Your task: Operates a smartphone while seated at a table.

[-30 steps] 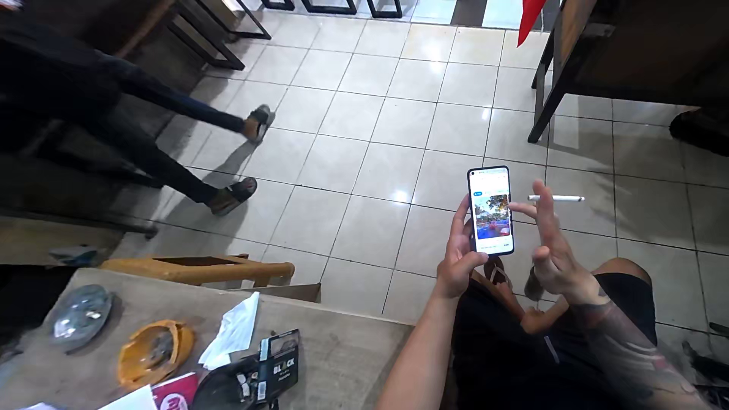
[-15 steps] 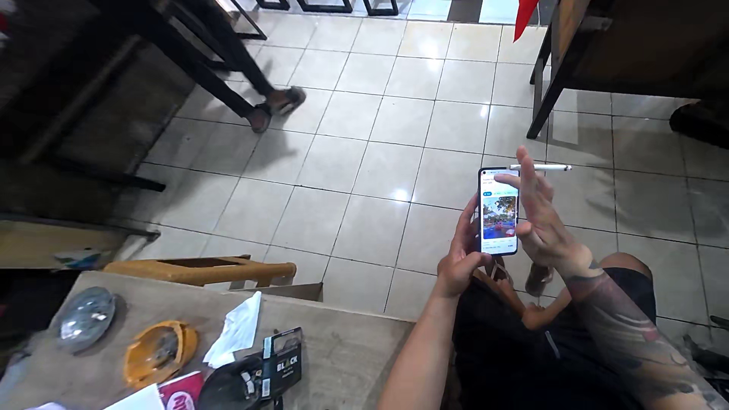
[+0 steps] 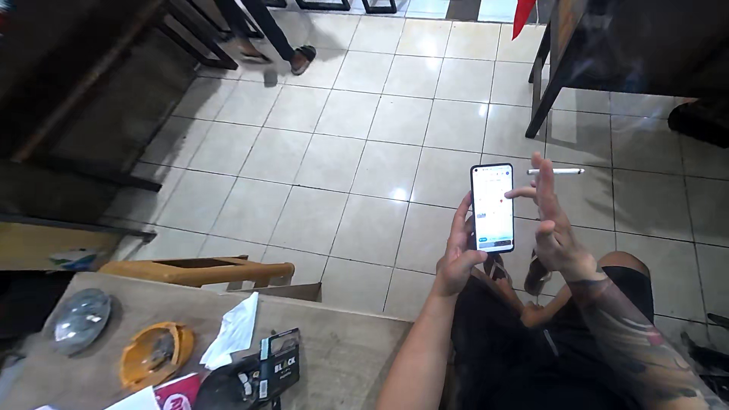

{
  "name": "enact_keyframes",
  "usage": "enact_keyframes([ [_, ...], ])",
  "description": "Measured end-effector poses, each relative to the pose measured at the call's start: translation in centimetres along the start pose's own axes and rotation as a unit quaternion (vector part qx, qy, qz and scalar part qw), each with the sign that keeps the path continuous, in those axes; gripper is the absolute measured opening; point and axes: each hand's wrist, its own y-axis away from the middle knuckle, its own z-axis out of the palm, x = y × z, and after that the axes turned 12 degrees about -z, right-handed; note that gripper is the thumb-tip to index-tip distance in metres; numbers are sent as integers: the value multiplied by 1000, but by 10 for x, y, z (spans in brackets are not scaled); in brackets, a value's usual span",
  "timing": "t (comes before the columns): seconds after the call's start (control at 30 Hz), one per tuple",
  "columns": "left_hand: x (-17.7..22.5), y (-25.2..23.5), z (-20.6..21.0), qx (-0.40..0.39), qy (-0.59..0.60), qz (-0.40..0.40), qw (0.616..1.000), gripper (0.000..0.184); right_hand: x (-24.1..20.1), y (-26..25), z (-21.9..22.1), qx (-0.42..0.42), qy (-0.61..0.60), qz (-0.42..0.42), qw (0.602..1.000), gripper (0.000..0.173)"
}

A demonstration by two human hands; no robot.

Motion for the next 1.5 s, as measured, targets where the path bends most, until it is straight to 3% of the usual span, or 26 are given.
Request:
enact_keyframes([
  [0.27,0,0,1,-15,9,-6,1000,100,4,-9,-5,-11,115,-26,993,87],
  [0.9,1,0,1,-18,19,-1,1000,101,7,0,-7,24,54,15,998,85],
  [1.5,0,1,0,-13,10,-5,1000,101,5,-3,-1,2,86,-30,996,85],
])
